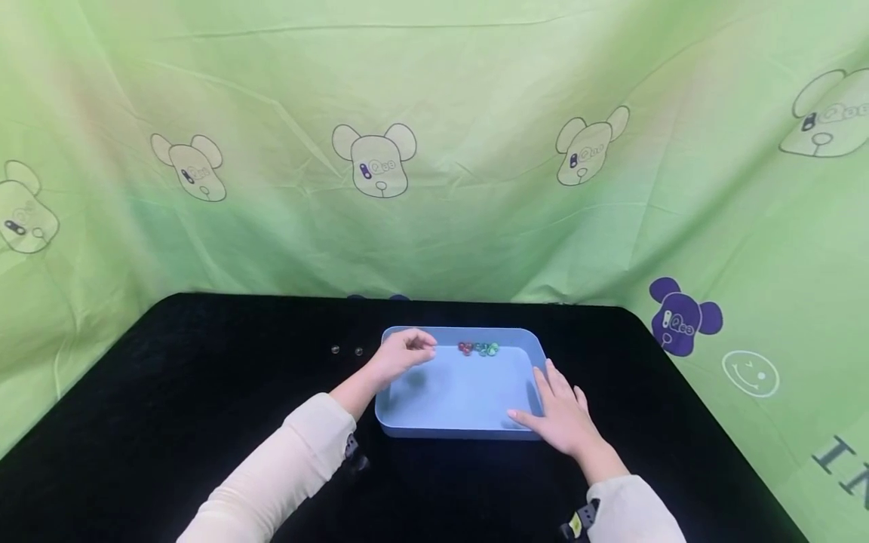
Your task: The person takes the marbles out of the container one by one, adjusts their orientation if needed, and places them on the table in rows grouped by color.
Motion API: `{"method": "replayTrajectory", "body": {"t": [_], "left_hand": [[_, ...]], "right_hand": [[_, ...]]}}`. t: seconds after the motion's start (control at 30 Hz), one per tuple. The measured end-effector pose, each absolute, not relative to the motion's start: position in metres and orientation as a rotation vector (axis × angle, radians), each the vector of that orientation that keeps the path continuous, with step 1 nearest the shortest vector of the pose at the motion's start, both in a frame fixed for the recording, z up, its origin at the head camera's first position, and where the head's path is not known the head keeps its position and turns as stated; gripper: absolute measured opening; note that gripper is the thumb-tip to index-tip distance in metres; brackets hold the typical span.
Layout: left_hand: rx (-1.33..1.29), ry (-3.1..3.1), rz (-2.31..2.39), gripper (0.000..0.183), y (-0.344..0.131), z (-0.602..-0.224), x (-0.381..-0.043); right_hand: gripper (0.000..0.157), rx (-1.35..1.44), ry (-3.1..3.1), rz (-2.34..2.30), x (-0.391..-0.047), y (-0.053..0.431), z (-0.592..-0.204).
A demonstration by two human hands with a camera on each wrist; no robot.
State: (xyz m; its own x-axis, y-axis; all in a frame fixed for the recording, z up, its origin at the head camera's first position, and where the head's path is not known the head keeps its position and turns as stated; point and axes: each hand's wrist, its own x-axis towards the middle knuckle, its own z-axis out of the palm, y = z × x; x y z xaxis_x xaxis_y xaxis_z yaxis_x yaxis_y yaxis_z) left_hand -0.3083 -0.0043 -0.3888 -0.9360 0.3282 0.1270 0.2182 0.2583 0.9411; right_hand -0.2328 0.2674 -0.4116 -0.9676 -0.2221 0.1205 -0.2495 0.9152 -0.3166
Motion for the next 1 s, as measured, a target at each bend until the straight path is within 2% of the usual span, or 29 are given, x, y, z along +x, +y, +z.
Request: {"method": "replayTrajectory", "body": {"t": [1.0], "left_hand": [[0.458, 2.443, 1.821, 0.015, 0.027, -0.392, -0.316]], "right_hand": [[0.087, 0.367, -2.983, 0.524, -0.231, 0.268, -0.413]]}}
